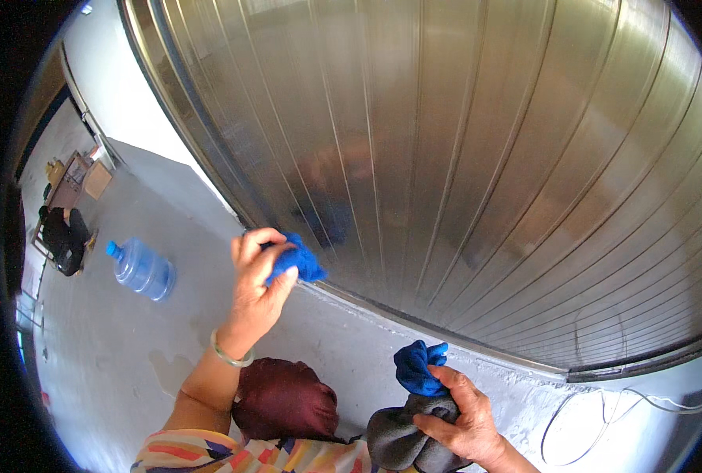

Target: The person wipes a large, ribbed metallic surface with a blue cloth, moving systematically from the top edge downward. They use both hands to hold and adjust the cloth while cleaning the vertical surface.

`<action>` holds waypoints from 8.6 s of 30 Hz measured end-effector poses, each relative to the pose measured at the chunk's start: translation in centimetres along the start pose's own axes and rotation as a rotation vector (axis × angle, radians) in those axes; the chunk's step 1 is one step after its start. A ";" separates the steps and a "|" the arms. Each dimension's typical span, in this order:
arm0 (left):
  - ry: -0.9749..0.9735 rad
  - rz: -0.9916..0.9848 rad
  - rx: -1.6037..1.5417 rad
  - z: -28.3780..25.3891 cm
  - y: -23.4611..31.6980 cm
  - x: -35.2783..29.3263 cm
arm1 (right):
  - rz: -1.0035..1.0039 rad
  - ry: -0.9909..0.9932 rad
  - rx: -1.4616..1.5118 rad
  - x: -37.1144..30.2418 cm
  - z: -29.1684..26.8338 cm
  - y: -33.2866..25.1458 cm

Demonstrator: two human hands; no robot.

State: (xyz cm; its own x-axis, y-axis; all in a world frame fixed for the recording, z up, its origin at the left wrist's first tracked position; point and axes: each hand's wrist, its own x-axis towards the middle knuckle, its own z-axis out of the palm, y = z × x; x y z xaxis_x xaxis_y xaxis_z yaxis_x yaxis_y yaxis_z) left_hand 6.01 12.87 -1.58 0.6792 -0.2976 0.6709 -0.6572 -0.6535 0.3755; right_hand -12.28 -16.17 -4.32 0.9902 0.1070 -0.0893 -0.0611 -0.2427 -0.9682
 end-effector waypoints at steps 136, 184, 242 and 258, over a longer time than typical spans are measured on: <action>0.527 -0.141 -0.121 3.9 -7.4 6.2 | 0.176 -0.097 -0.141 2.5 0.7 4.1; 0.205 0.055 -0.057 13.9 2.1 -0.4 | -0.180 -0.081 -0.145 -0.2 -1.8 3.4; 0.179 0.106 0.006 11.7 -0.7 0.3 | -0.088 -0.058 -0.176 0.4 -0.9 2.7; 0.422 0.211 -0.072 7.3 2.7 7.2 | -0.086 -0.085 -0.158 1.4 -0.5 4.6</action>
State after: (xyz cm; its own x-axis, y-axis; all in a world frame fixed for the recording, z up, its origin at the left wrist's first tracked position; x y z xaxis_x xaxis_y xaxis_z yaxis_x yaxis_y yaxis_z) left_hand 11.46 3.91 -0.41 0.3461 -0.0999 0.9329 -0.7978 -0.5546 0.2366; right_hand -11.10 -17.58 -8.81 0.9764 0.2133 -0.0332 0.0507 -0.3763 -0.9251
